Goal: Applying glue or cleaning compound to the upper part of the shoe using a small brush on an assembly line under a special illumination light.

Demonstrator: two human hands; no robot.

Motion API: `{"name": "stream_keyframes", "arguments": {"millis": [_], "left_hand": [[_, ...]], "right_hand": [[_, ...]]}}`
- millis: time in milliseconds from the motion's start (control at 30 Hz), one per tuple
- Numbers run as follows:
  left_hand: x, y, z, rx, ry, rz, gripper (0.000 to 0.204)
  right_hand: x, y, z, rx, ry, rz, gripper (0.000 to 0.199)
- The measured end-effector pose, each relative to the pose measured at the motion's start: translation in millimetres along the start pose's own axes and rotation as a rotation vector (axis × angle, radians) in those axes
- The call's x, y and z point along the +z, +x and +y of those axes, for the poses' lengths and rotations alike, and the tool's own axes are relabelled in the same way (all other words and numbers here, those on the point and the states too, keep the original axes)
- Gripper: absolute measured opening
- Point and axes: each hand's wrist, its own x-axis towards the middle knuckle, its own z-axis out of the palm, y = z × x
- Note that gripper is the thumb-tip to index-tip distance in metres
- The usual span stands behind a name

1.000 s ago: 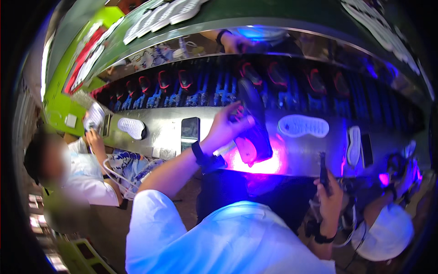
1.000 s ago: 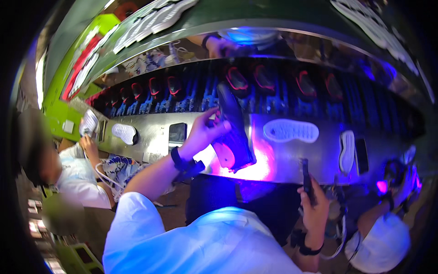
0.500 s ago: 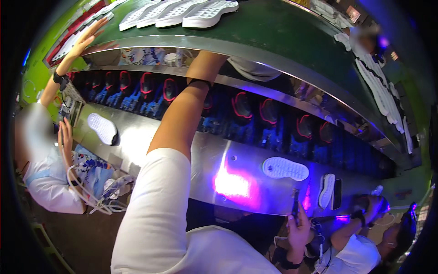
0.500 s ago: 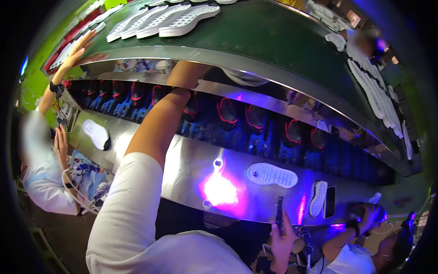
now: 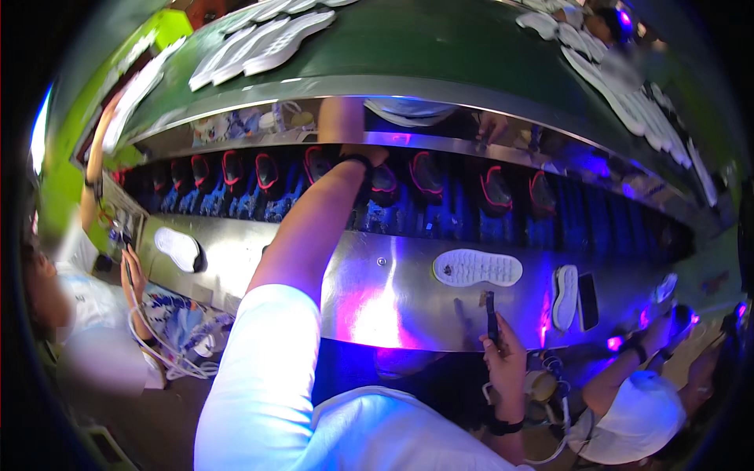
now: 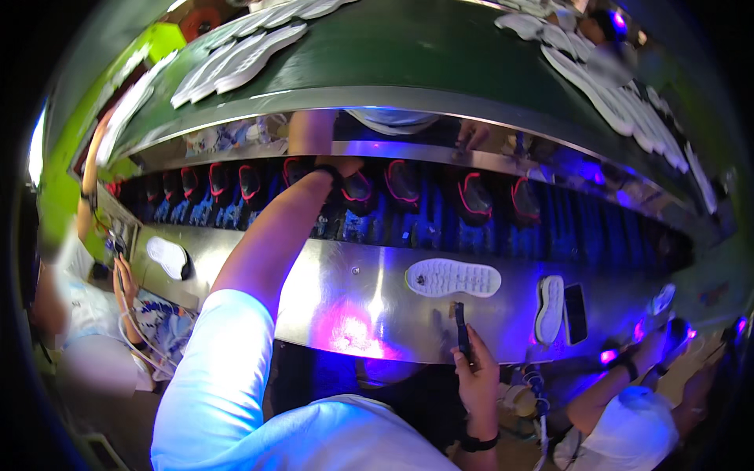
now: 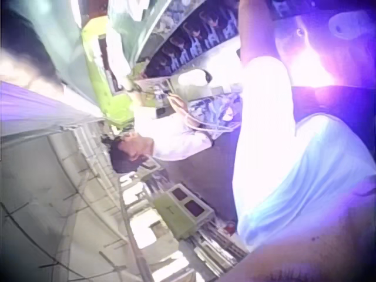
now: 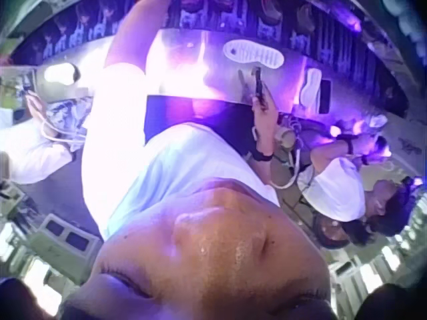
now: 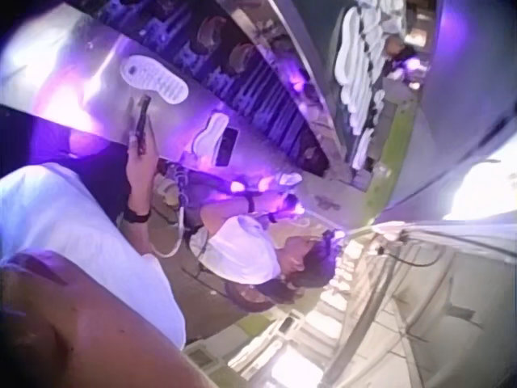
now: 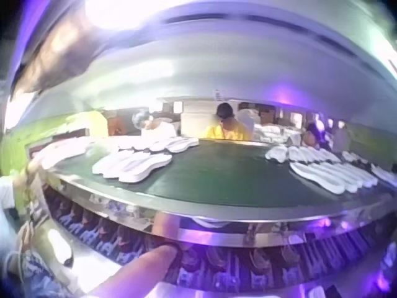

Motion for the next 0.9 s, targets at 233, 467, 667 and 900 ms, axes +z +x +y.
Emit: {"name": "stream_keyframes", "arguments": {"millis": [233, 467, 667, 900], "left_hand": [[-25.5, -12.6, -14.0, 0.227, -0.042, 0.155, 0.046], [-43.7, 31.2, 98.6, 0.346, -0.067, -0.004, 0.047], [-54.9, -41.4, 128.4, 0.076, -0.19, -0.421, 0.046], [-53.8, -184.6, 64.7, -0.231, -1.749, -0.466, 0.047]], "right_hand": [[-33.9, 5.8, 14.7, -0.145, -0.067, 0.023, 0.051], [-47.5, -1.5, 17.8, -0.071, 0.155, 0.156, 0.046], [-51.9, -23.8, 24.4, 0.0, 0.122, 0.174, 0.034], [-39.0, -18.2, 43.7, -0.189, 0.078, 0.236, 0.037]]}}
